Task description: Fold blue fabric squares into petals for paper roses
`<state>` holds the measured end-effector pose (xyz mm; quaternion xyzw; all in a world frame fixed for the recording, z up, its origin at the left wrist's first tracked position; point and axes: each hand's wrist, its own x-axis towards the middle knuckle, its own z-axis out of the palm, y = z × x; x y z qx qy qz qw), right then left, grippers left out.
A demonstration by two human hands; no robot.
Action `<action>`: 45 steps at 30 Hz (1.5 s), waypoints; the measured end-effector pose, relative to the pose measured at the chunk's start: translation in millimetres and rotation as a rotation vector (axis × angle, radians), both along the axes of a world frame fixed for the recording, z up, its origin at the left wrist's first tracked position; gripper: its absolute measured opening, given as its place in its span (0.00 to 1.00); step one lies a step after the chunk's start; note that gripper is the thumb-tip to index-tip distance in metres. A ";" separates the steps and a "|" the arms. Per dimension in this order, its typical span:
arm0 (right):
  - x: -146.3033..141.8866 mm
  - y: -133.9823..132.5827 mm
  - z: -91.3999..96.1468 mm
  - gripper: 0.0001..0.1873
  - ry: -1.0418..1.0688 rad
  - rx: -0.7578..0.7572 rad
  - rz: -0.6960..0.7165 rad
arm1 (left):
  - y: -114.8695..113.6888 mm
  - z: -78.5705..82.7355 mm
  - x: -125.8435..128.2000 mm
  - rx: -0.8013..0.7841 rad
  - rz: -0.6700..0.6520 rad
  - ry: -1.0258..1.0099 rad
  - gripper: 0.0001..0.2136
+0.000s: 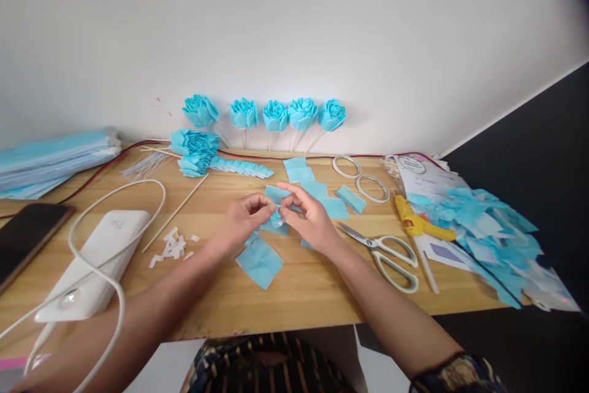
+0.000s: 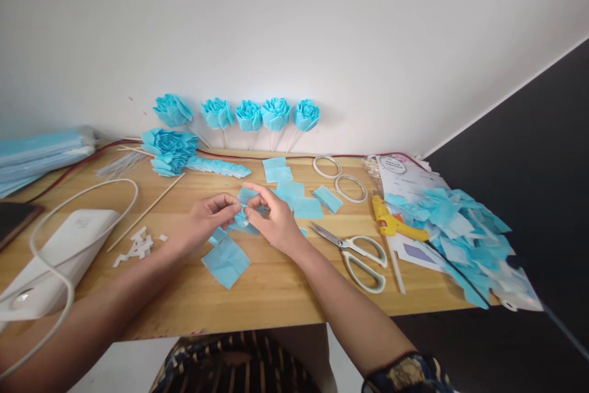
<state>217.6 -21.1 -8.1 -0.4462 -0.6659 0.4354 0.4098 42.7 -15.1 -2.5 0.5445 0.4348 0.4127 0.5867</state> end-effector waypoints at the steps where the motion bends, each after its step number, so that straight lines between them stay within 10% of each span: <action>1: -0.3 -0.4 0.1 0.24 -0.009 0.009 -0.009 | 0.0 -0.2 -0.1 -0.004 -0.001 0.001 0.14; 15: -1.9 -8.7 11.5 0.11 -0.347 0.482 -0.154 | 3.9 2.4 -1.2 0.041 0.134 0.040 0.12; 45: -1.3 -6.3 8.8 0.09 -0.386 0.468 -0.070 | -1.3 4.3 1.7 0.062 0.038 -0.033 0.13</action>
